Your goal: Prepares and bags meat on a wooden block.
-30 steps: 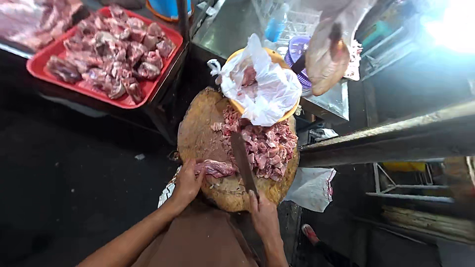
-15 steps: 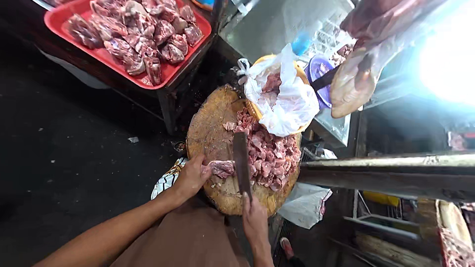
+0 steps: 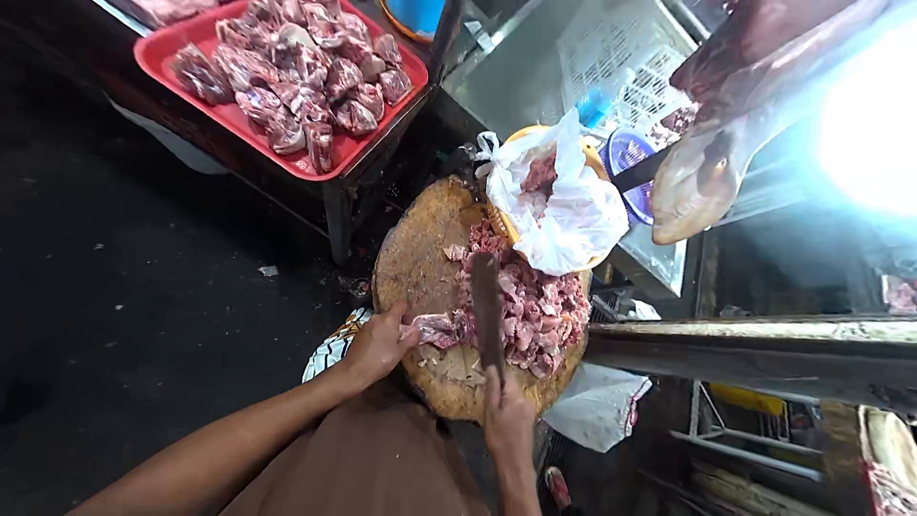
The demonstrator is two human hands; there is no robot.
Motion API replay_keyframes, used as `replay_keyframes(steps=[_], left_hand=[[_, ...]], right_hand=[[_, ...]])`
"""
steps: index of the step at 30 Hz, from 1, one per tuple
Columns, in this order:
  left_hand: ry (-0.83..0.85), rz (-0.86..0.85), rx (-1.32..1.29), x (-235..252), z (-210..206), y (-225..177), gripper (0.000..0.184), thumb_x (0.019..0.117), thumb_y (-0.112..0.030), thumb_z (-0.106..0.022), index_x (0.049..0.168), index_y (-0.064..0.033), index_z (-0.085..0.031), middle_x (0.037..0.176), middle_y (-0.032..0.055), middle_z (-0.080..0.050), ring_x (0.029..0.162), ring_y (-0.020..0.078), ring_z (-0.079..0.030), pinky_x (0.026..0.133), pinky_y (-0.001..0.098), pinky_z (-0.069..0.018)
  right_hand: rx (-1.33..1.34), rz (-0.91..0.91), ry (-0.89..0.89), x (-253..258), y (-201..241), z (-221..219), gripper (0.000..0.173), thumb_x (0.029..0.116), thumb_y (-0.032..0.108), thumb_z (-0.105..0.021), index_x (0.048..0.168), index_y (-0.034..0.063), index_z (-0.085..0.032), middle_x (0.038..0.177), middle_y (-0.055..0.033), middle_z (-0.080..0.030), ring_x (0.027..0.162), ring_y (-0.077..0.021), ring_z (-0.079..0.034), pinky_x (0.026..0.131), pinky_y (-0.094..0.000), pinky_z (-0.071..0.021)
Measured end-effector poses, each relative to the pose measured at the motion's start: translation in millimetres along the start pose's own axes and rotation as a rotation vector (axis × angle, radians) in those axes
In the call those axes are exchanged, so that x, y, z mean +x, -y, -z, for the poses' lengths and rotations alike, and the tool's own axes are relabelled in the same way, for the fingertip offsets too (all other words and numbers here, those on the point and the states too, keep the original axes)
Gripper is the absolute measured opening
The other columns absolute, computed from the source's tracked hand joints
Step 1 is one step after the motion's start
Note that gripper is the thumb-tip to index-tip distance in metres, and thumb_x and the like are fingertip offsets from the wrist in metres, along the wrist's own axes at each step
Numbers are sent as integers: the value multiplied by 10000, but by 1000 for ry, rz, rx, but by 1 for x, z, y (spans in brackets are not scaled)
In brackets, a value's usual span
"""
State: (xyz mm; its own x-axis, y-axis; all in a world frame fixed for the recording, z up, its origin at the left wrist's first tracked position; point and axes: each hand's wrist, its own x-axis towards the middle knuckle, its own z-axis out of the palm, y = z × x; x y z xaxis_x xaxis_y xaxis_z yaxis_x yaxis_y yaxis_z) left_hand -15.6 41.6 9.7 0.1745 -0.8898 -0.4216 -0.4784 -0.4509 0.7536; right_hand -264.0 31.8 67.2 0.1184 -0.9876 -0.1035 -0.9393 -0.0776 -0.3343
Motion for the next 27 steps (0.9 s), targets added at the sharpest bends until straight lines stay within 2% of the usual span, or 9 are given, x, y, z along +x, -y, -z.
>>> replay_keyframes(steps=[3, 6, 8, 10, 12, 16, 22, 24, 27], left_hand=[[-13, -63, -16, -5, -1, 0, 461, 940, -430, -669, 1224, -72, -608, 972, 155, -699, 892, 318, -697, 812, 546, -567], [2, -65, -29, -15, 4, -5, 423, 952, -375, -672, 1226, -57, -617, 986, 145, -703, 892, 283, -697, 839, 498, -567], [27, -47, -15, -15, 9, -7, 395, 967, -358, -657, 1225, -62, -618, 980, 147, -707, 896, 289, -704, 837, 509, -574], [53, -18, -56, -7, 6, -4, 401, 957, -346, -667, 1240, -66, -614, 1006, 158, -699, 923, 303, -696, 853, 532, -559], [69, -26, -223, -3, 2, -3, 387, 940, -324, -709, 1221, -72, -626, 1011, 113, -702, 883, 231, -699, 837, 461, -580], [76, -96, -586, -2, -14, -10, 325, 937, -254, -741, 1175, -80, -604, 945, 44, -700, 775, 129, -698, 737, 331, -614], [-35, -122, -61, -4, -1, -7, 341, 995, -339, -627, 1176, -56, -683, 1094, 143, -687, 950, 252, -680, 900, 446, -557], [-25, -101, -32, -16, 5, -23, 331, 1006, -297, -628, 1166, -13, -685, 1161, 183, -671, 1011, 278, -672, 934, 434, -541], [214, 94, -11, -17, 29, -47, 375, 1059, -261, -566, 1347, -22, -591, 1360, 161, -601, 1224, 262, -609, 1084, 428, -460]], right_hand=[[518, 228, -428, 8, 28, 31, 403, 1096, 334, -419, 949, 26, -635, 622, 37, -562, 493, -65, -566, 464, -277, -535], [846, 393, -540, 8, 46, 18, 414, 1111, 416, -379, 855, 159, -577, 615, 81, -533, 511, -47, -554, 493, -270, -528], [454, 296, -325, -5, 20, -11, 466, 1090, 385, -426, 872, 36, -644, 594, -13, -561, 513, -121, -590, 510, -328, -553], [-6, -44, 224, -11, 9, -15, 532, 1089, 468, -382, 1136, 40, -694, 827, -146, -719, 796, -312, -728, 750, -532, -592], [-29, -221, 395, -8, -8, -22, 580, 1077, 526, -386, 1151, 47, -703, 919, -169, -732, 925, -353, -719, 859, -596, -556], [81, -93, 136, -3, -14, -14, 567, 1063, 516, -433, 967, 36, -719, 682, -114, -656, 650, -291, -674, 644, -552, -563], [826, 401, -584, 14, 54, 49, 400, 1118, 361, -377, 858, 139, -584, 619, 79, -546, 499, -40, -554, 472, -242, -522], [852, 438, -533, 4, 49, 26, 430, 1108, 434, -384, 805, 195, -576, 611, 100, -538, 533, -34, -560, 526, -254, -526], [111, 146, -20, -13, 13, -19, 496, 1079, 408, -423, 948, 18, -700, 667, -94, -651, 609, -240, -674, 592, -449, -582]])
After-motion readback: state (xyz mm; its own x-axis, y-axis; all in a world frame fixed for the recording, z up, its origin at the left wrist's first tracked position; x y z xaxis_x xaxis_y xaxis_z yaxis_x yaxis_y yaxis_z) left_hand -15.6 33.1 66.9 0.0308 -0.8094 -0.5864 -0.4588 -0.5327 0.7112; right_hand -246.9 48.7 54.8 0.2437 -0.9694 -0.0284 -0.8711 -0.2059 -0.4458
